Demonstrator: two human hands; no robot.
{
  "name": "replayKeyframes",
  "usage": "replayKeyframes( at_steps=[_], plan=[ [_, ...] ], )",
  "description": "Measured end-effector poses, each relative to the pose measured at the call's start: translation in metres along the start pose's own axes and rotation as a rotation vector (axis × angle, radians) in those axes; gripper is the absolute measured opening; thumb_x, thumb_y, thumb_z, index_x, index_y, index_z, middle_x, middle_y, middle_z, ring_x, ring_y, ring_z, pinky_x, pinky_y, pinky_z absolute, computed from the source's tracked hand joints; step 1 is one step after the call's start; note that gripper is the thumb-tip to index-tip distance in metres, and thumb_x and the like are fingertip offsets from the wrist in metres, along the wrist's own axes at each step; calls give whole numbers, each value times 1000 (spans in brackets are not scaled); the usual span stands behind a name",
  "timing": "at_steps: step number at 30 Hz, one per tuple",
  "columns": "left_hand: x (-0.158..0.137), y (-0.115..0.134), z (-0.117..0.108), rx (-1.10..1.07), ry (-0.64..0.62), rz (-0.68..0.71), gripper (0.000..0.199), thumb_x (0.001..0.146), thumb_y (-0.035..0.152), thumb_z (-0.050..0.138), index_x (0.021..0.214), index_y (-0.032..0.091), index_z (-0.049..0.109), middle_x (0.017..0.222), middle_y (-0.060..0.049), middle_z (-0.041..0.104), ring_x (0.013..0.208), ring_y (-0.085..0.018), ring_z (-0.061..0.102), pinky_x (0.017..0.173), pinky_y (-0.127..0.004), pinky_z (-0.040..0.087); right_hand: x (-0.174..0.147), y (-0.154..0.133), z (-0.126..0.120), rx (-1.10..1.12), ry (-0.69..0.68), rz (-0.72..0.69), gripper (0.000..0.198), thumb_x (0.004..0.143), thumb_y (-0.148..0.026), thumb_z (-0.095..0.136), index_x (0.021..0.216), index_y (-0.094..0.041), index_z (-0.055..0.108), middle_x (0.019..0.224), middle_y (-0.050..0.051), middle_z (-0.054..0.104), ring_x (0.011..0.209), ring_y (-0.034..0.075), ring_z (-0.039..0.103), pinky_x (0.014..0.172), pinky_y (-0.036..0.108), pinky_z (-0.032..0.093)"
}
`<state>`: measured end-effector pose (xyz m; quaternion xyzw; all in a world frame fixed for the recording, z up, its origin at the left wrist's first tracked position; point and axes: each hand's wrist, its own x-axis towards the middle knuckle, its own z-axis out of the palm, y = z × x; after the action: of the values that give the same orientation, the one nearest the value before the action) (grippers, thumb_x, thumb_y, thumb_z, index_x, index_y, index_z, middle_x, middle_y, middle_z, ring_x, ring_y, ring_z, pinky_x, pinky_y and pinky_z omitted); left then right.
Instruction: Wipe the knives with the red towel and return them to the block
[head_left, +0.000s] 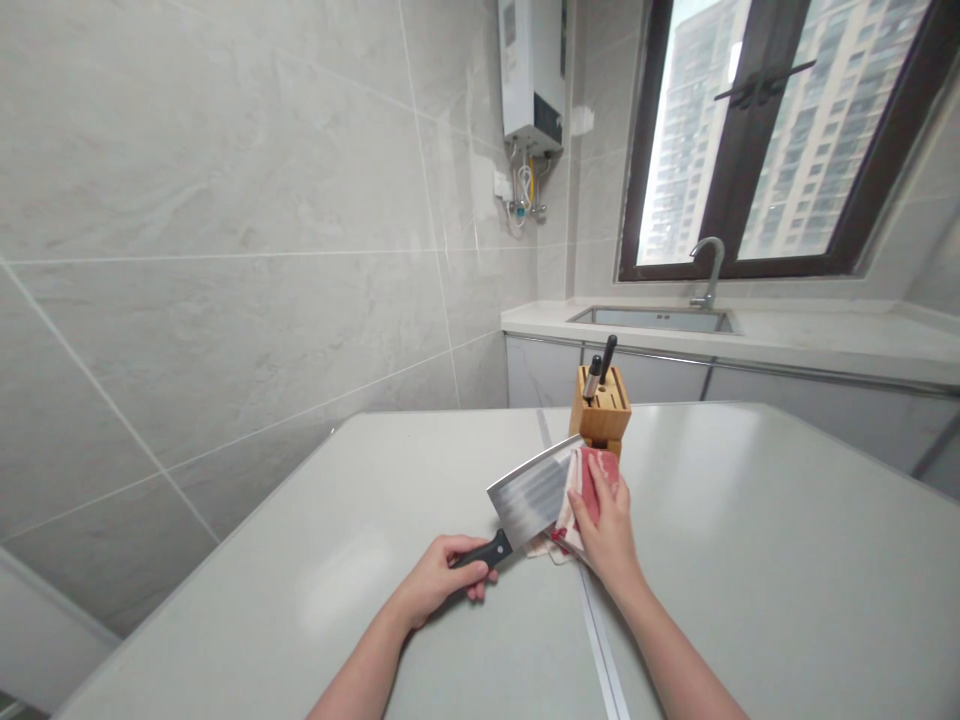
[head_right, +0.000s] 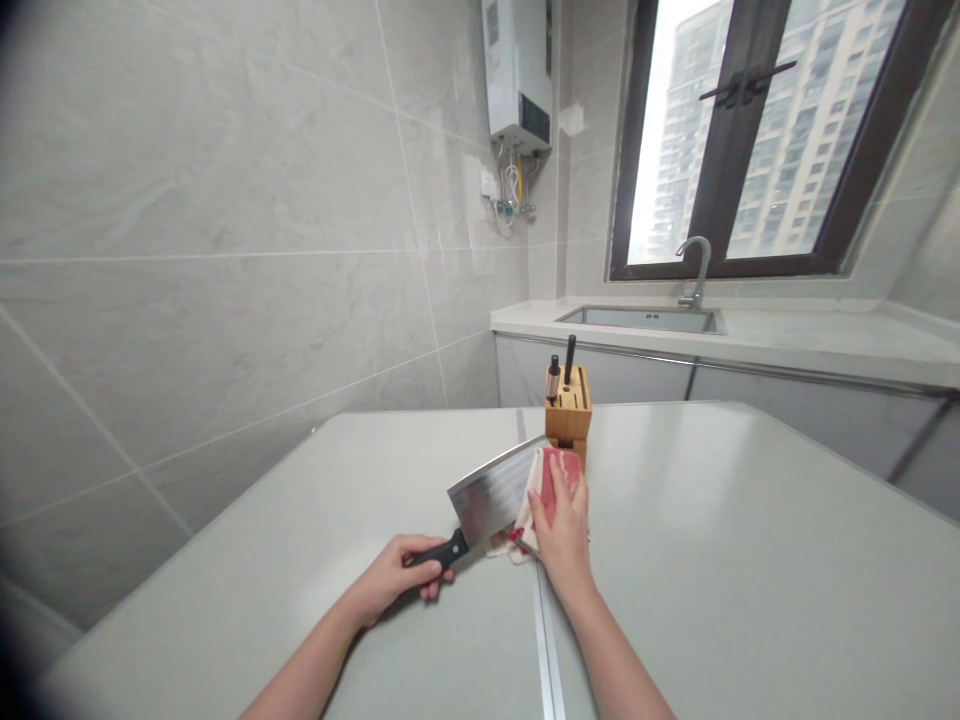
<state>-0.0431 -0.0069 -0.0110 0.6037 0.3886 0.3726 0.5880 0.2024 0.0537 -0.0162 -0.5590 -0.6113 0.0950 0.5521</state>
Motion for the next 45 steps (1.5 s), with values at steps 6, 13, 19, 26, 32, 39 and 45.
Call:
replayKeyframes(
  at_steps=[6,13,19,26,32,39,45],
  plan=[
    [0,2,0,-15,1,4,33,75,35,64,93,7,66,80,-12,65,54,-9,53,52,-21,40,7,0,-5,518,123,265,67,68,-36,67,128,-22,40,134,8,44,121,25,41,104,43,29],
    [-1,2,0,-15,1,1,35,75,35,64,95,7,66,80,-12,65,55,-9,53,51,-20,39,7,5,-4,983,67,652,60,57,-30,76,113,-20,55,98,5,69,80,21,66,73,34,55],
    [0,0,-1,-28,9,6,35,75,36,64,95,7,66,79,-12,65,53,-9,53,50,-21,40,2,-3,-2,1142,-30,747,52,62,-31,74,110,-20,57,91,5,72,75,21,68,70,33,56],
    [0,1,-1,-50,32,4,39,75,37,64,100,7,65,79,-12,66,52,-9,52,49,-20,39,2,-9,-1,1250,28,821,45,68,-35,68,111,-28,55,97,0,71,86,20,67,80,36,53],
    [0,2,0,-48,43,22,40,76,36,63,103,7,64,79,-11,65,52,-9,52,48,-20,38,3,-9,-1,1272,-62,891,41,80,-53,39,96,-24,63,95,5,72,92,25,65,81,45,51],
    [1,0,-1,-56,52,24,40,75,36,64,103,7,64,79,-12,65,52,-8,51,48,-20,38,-5,-22,-3,1429,-258,1084,23,79,-30,45,77,-19,66,69,3,73,71,20,69,71,36,54],
    [0,-1,-1,-78,75,25,41,74,37,65,103,7,65,78,-11,65,51,-9,51,47,-20,38,-4,-23,-7,1400,-322,1035,17,74,-30,53,69,-17,64,61,4,71,57,19,67,58,31,55]
  ],
)
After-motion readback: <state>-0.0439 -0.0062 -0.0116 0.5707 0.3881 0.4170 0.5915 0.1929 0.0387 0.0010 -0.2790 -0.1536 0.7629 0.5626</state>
